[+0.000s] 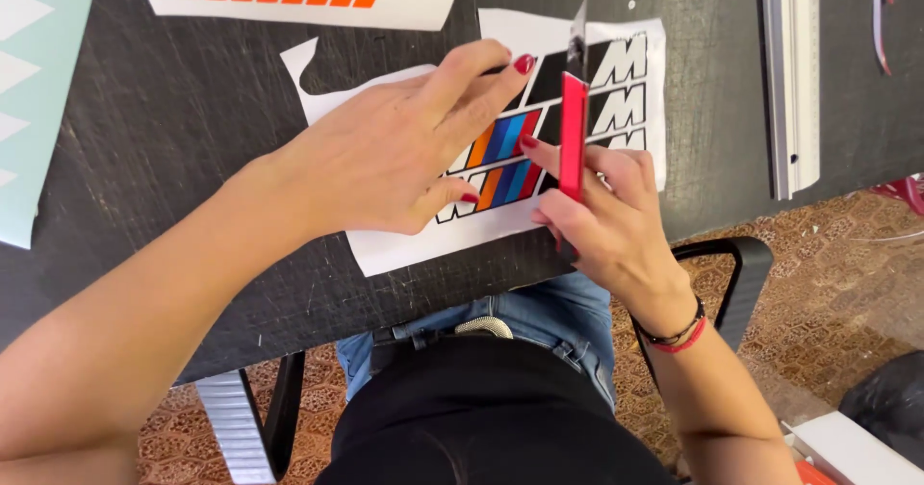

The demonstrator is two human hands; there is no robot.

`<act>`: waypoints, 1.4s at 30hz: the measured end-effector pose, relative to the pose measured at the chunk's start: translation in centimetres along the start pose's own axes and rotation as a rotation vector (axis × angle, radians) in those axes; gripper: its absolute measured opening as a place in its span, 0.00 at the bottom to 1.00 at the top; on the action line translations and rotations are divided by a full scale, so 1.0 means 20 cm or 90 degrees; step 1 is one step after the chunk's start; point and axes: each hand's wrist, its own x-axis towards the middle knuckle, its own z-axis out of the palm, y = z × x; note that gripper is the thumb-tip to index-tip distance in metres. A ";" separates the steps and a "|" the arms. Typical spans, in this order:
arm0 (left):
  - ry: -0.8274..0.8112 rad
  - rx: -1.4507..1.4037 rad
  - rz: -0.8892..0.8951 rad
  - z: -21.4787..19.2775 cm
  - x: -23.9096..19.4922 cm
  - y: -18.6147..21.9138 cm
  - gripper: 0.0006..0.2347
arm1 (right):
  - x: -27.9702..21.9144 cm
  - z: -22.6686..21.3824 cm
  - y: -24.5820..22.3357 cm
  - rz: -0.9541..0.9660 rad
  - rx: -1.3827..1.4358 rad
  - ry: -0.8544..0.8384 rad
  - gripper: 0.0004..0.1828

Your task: Weeding excess vinyl from printed stickers using a craft knife on a work table

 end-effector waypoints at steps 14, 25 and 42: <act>0.037 0.064 -0.012 0.01 0.02 0.02 0.40 | 0.03 0.02 -0.07 -0.057 -0.168 -0.049 0.08; 0.041 -0.033 0.011 0.02 0.00 0.00 0.36 | -0.02 0.02 0.08 0.031 -0.085 0.092 0.08; 0.005 0.188 -0.091 -0.20 -0.03 0.13 0.10 | 0.13 0.02 0.02 0.321 -0.041 0.533 0.31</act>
